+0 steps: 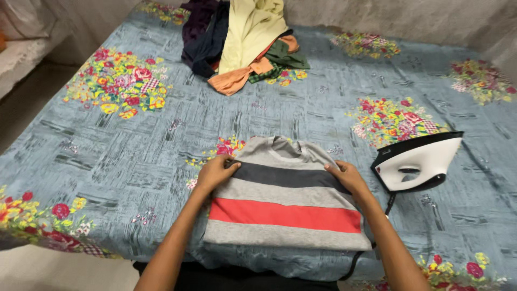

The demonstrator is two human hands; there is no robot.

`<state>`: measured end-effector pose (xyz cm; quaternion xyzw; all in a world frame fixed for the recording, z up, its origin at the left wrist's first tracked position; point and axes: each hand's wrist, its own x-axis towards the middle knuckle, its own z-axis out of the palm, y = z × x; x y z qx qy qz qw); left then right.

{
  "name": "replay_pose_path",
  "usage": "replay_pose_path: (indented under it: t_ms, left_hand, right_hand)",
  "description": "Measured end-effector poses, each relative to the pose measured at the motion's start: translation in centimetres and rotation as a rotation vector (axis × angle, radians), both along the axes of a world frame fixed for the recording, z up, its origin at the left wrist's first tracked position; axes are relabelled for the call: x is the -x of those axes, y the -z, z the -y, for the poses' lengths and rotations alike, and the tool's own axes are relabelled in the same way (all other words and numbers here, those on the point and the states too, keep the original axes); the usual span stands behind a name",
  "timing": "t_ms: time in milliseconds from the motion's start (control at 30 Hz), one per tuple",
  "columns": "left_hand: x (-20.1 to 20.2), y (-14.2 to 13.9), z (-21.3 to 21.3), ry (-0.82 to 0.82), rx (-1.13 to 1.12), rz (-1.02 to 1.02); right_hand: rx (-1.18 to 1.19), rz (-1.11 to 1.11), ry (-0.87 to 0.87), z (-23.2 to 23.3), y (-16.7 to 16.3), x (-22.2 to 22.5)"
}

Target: The person irons a grey t-shirt laid on a bed, moving a clothes iron over the fabric and repositioning the shirt to press different sections, then sets the shirt aside. They spread out a pale yellow button-up shirt and iron its body and sleeves, smoothing the fabric by hand between passes.

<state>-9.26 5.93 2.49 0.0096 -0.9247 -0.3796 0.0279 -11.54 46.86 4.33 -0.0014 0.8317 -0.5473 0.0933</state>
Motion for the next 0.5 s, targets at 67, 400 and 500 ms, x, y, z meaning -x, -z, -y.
replay_pose_path:
  t_ms: [67, 400, 500]
  left_hand:
    - [-0.2, 1.1, -0.4, -0.012, -0.088, -0.041]
    - [-6.6, -3.9, 4.5, 0.211, -0.988, -0.075]
    - [-11.8, -9.6, 7.3, 0.202, -1.034, -0.129]
  right_hand:
    - [0.046, 0.11, -0.009, 0.0, -0.1, -0.2]
    - [0.503, 0.086, -0.035, -1.5, -7.9, -6.8]
    - [0.58, -0.031, -0.059, -1.9, -11.8, -9.0]
